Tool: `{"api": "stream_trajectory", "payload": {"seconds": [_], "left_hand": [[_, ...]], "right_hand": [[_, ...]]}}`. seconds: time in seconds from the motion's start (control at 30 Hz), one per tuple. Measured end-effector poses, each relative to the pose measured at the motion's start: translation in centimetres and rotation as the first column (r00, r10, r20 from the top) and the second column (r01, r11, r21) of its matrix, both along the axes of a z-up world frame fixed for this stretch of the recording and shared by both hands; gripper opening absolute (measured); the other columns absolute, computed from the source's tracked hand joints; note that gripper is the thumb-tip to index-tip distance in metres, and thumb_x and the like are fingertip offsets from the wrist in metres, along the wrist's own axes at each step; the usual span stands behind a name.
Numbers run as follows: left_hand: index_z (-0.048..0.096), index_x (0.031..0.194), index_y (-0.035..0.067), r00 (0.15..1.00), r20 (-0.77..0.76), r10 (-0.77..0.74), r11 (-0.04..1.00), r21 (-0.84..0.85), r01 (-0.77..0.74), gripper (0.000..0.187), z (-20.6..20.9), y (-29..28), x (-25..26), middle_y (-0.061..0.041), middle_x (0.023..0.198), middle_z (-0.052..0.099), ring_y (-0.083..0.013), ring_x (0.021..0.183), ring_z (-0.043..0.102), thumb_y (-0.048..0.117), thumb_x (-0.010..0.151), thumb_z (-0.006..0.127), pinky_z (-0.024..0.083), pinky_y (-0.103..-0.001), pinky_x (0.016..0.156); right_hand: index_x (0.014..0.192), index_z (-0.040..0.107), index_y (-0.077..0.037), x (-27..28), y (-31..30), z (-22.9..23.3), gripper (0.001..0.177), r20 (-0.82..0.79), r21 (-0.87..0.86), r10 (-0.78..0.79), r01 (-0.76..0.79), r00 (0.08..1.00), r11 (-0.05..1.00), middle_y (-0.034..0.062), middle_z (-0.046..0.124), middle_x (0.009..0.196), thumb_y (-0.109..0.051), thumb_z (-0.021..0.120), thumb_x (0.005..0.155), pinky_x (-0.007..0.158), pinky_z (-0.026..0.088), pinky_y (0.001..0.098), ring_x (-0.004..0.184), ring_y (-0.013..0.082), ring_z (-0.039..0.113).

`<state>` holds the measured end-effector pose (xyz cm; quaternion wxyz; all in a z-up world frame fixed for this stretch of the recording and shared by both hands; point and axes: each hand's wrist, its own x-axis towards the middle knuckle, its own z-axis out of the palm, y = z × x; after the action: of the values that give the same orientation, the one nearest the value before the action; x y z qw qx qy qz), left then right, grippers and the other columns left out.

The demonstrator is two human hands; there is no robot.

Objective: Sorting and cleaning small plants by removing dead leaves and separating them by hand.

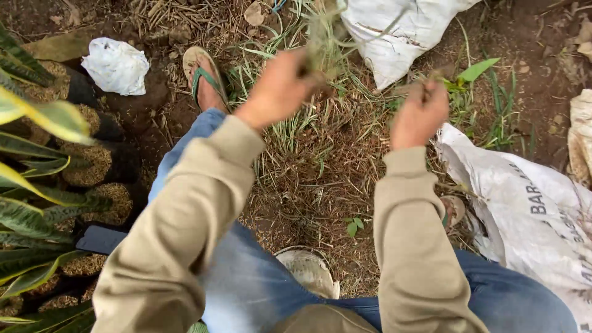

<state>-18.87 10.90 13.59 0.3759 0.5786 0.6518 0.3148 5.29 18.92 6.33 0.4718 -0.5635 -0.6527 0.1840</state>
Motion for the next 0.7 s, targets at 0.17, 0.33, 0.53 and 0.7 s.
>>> {"api": "stream_trajectory", "payload": {"seconds": [0.17,0.33,0.53,0.7], "left_hand": [[0.064,0.097,0.002,0.955,0.025,0.295,0.919,0.265,-0.291,0.005,2.0,-1.0,-7.3,-0.004,0.080,0.066,-0.0108,0.059,0.054,0.007,0.100,0.063,0.048,-0.024,0.051],[0.065,0.092,0.001,0.936,-0.102,0.336,0.938,0.128,-0.323,0.013,1.7,-1.5,-8.8,-0.013,0.073,0.065,-0.0245,0.060,0.061,0.012,0.097,0.067,0.050,-0.037,0.054],[0.063,0.090,-0.002,0.970,-0.141,0.197,0.980,0.023,-0.196,0.020,1.5,-1.9,-8.4,-0.018,0.064,0.059,-0.0316,0.060,0.065,0.016,0.098,0.065,0.049,-0.042,0.059],[0.057,0.087,-0.003,0.981,-0.176,0.088,0.996,0.006,-0.088,0.018,-1.6,-2.3,-8.8,-0.013,0.056,0.049,-0.0248,0.051,0.056,0.009,0.099,0.063,0.044,-0.039,0.053]], "right_hand": [[0.089,0.078,-0.005,-0.5,-5.2,-9.3,0.031,0.229,-0.930,0.736,-0.081,0.637,0.359,0.0105,0.074,0.082,-0.015,0.052,0.102,0.065,0.060,0.0326,0.057,0.0175,0.061],[0.122,0.063,-0.005,-11.6,-10.9,-10.5,0.037,0.148,-0.933,0.905,-0.248,0.398,0.262,0.0172,0.067,0.105,-0.027,0.070,0.094,0.063,0.056,0.0405,0.075,0.0279,0.057],[0.158,0.025,-0.013,-21.1,-12.4,-19.2,0.069,0.433,-0.865,0.901,-0.287,-0.016,0.411,0.0256,0.023,0.160,-0.028,0.059,0.100,0.116,0.015,0.0604,0.147,0.0457,0.021],[0.134,0.039,-0.015,-15.2,-15.9,-18.1,0.028,0.509,-0.828,0.845,-0.361,-0.164,0.429,0.0184,0.041,0.137,-0.022,0.047,0.108,0.106,0.026,0.0584,0.139,0.0391,0.034]]}}
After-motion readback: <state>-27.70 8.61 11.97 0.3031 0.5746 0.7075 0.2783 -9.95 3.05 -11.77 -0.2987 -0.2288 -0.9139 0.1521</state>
